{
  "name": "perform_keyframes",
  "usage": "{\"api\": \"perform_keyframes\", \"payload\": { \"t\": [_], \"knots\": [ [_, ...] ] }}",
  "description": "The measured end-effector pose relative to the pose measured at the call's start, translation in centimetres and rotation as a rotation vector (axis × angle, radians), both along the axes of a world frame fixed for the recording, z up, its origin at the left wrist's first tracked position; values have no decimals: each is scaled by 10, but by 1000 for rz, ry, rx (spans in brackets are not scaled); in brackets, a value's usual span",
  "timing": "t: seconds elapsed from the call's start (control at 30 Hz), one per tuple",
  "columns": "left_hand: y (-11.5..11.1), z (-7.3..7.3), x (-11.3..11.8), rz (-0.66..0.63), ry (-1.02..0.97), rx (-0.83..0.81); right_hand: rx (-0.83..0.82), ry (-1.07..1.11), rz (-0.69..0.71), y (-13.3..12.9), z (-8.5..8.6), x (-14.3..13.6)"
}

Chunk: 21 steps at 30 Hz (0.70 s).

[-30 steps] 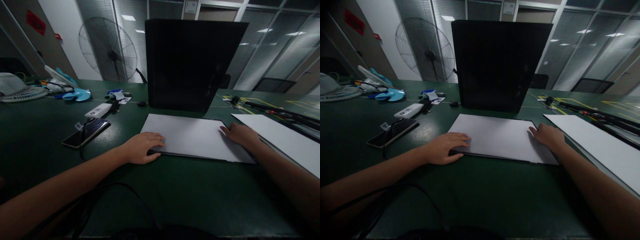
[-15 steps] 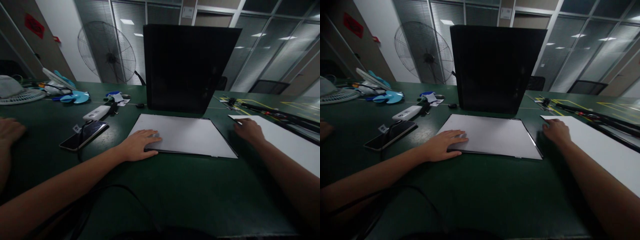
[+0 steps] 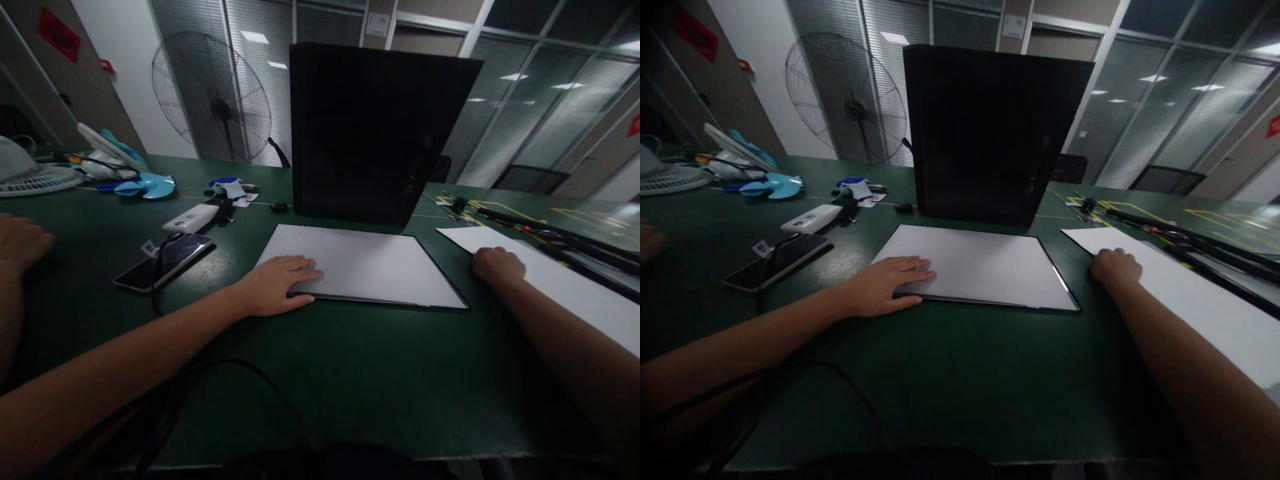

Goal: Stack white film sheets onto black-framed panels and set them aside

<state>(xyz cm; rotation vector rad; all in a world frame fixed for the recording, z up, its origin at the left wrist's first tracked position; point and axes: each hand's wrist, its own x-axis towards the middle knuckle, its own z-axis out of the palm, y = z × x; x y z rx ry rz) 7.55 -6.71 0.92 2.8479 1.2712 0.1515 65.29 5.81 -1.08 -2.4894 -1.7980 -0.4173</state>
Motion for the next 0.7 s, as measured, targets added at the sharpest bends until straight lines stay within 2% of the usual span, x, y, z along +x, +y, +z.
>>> {"api": "perform_keyframes", "payload": {
  "t": [0.2, 0.47, 0.57, 0.7],
  "knots": [
    [0, 0, -1, -13, 11, -10, -47, 7, -93, -5, 8, -22],
    [0, 0, -1, -24, 21, -6, -51, -23, -148, -24, 20, -36],
    [-1, 1, 0, -20, 26, -21, -43, -63, -110, -30, 28, -48],
    [-2, 3, 1, -13, 34, -33, -55, -123, 20, -38, 38, -74]
  ]
}}
